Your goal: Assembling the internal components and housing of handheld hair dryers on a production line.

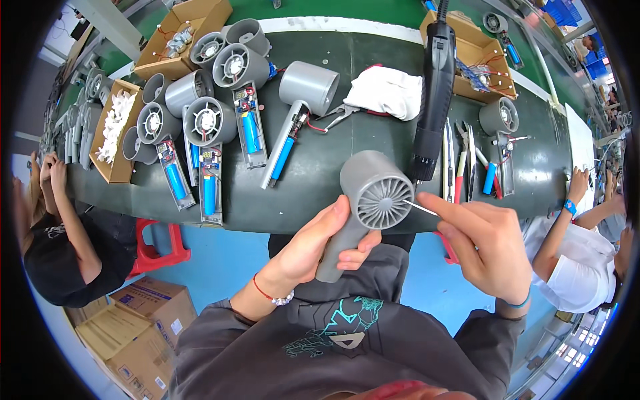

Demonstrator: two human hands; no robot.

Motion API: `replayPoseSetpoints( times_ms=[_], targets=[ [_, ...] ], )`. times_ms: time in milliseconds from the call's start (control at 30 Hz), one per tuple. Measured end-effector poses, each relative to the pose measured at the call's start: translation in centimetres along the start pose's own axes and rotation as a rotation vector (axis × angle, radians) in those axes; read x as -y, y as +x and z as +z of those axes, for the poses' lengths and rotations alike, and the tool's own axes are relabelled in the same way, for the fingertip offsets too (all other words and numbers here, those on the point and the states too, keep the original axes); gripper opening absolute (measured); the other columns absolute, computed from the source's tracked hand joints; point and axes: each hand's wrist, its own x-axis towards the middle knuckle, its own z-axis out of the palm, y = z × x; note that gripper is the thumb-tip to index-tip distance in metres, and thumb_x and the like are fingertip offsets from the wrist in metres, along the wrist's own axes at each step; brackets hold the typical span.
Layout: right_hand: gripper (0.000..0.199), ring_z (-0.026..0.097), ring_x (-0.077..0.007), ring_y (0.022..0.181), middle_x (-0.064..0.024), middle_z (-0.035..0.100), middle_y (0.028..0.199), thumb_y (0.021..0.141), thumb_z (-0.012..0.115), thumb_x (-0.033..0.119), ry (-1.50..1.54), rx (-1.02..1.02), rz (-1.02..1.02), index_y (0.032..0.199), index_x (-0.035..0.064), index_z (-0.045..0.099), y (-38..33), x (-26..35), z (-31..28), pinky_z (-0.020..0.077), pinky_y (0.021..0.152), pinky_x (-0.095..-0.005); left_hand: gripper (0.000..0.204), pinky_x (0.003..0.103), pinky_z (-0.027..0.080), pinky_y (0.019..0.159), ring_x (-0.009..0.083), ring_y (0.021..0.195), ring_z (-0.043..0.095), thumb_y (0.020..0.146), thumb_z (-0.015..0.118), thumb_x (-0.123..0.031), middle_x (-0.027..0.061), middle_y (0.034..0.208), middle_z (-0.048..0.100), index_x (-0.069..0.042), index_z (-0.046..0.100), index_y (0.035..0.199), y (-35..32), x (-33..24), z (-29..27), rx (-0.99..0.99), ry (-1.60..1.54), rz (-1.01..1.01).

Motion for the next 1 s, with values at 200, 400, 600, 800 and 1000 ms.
replayPoseSetpoints(
  times_ms=[200, 400, 600, 800, 1000],
  targets=[
    [0.036, 0.052, -0.0240, 0.055, -0.0038, 0.047, 0.058, 0.078, 0.068, 0.010, -0.340, 0.121, -0.142, 0.114, 0.0092, 0.063, 1.1, 0.1, -1.0, 0.0394, 0.047, -0.0366, 0.065, 0.021, 0.031, 0.047, 0.0071, 0.054, 0.034, 0.096, 0.034, -0.057, 0.0060, 0.077, 0.044, 0.000, 0.036, 0.128, -0.4, -0.1, 0.6, -0.077, 0.042, -0.084],
    [0.031, 0.057, -0.0281, 0.053, -0.0088, 0.056, 0.062, 0.087, 0.061, 0.014, 0.061, 0.211, 0.052, 0.117, 0.0065, 0.060, 0.9, 0.5, 0.2, 0.0402, 0.047, -0.0390, 0.067, 0.020, 0.029, 0.046, 0.0065, 0.053, 0.034, 0.093, 0.043, -0.057, 0.0051, 0.077, 0.044, 0.001, 0.038, 0.126, -0.6, -0.4, 0.7, -0.070, 0.091, -0.076],
    [0.039, 0.056, -0.0298, 0.049, -0.0103, 0.057, 0.060, 0.089, 0.057, 0.014, -0.010, 0.170, 0.053, 0.126, 0.0002, 0.053, 0.5, 0.7, 0.6, 0.0412, 0.046, -0.0388, 0.070, 0.020, 0.029, 0.046, 0.0061, 0.053, 0.034, 0.091, 0.047, -0.057, 0.0047, 0.078, 0.044, 0.001, 0.036, 0.128, -0.5, -0.2, 0.7, -0.077, 0.055, -0.107],
    [0.046, 0.055, -0.0289, 0.048, -0.0095, 0.056, 0.060, 0.088, 0.058, 0.010, -0.018, 0.217, 0.025, 0.131, -0.0020, 0.048, 0.0, 0.4, 0.2, 0.0403, 0.045, -0.0376, 0.070, 0.020, 0.030, 0.048, 0.0060, 0.055, 0.035, 0.091, 0.046, -0.058, 0.0046, 0.079, 0.043, 0.001, 0.036, 0.128, -0.7, 0.0, 1.2, -0.077, 0.029, -0.144],
    [0.046, 0.055, -0.0321, 0.055, -0.0119, 0.055, 0.064, 0.086, 0.052, 0.003, 0.016, 0.266, 0.083, 0.131, -0.0038, 0.048, -0.4, 0.6, 0.0, 0.0427, 0.053, -0.0368, 0.057, 0.020, 0.032, 0.051, 0.0061, 0.057, 0.034, 0.097, 0.040, -0.050, 0.0045, 0.083, 0.042, -0.006, 0.033, 0.131, -0.9, 1.1, 0.0, -0.010, -0.080, -0.204]
  ],
)
